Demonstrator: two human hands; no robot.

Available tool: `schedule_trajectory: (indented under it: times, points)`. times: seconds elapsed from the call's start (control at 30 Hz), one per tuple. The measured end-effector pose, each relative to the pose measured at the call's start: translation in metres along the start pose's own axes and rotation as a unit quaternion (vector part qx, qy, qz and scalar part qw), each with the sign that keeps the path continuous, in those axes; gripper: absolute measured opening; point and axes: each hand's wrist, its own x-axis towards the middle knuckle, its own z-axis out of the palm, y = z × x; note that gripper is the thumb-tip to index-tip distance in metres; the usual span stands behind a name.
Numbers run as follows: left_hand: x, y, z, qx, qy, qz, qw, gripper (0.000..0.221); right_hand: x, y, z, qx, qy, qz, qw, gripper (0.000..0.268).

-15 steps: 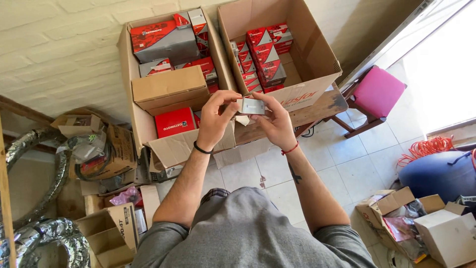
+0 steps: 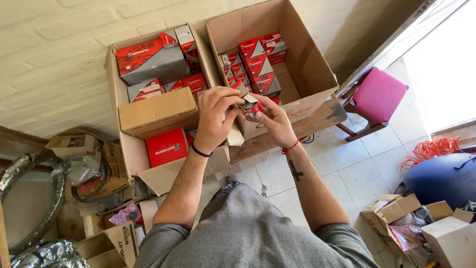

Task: The person picks up a small cardboard box from a wooden shelf, carries it over to a larger box filled with smaller parts, opens it to check the contents (a metal bearing and mechanical component), and then places the small box into the larger one. The person then picks up several individual smaller red boxes from a shelf and places them into the larger box, organizing them.

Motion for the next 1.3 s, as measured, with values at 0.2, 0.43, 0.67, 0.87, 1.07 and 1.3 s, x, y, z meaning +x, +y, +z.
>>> schedule_trajectory:
  times: [0.2,0.43,0.67,0.87,1.07,1.3]
  points:
    - [0.039,-0.022,-0.009,0.258,-0.012,0.119,0.959,0.016,0.042,0.007,-0.027,-0.093,-0.045,0.001,0.995,0.048]
    - [0.060,-0.068,-0.007,0.075,-0.173,0.041,0.981,0.056,0.070,0.043,-0.047,-0.014,-0.058,0.032,0.998,0.045]
    - [0.059,-0.120,0.029,0.097,-0.117,-0.020,0.988,0.058,0.099,0.056,-0.046,0.142,0.091,0.082,0.982,0.048]
    - [0.067,-0.138,0.078,-0.231,-0.026,-0.281,0.931,0.061,0.148,0.039,-0.046,0.026,0.188,0.076,0.979,0.030]
    - [0.036,-0.230,0.170,-0.622,0.160,-0.317,0.698,0.053,0.211,0.032,-0.079,-0.446,0.050,-0.114,0.886,0.042]
    - [0.065,-0.221,0.153,-0.522,0.299,-0.340,0.723,0.049,0.253,0.007,-0.118,-0.376,0.020,-0.107,0.920,0.032]
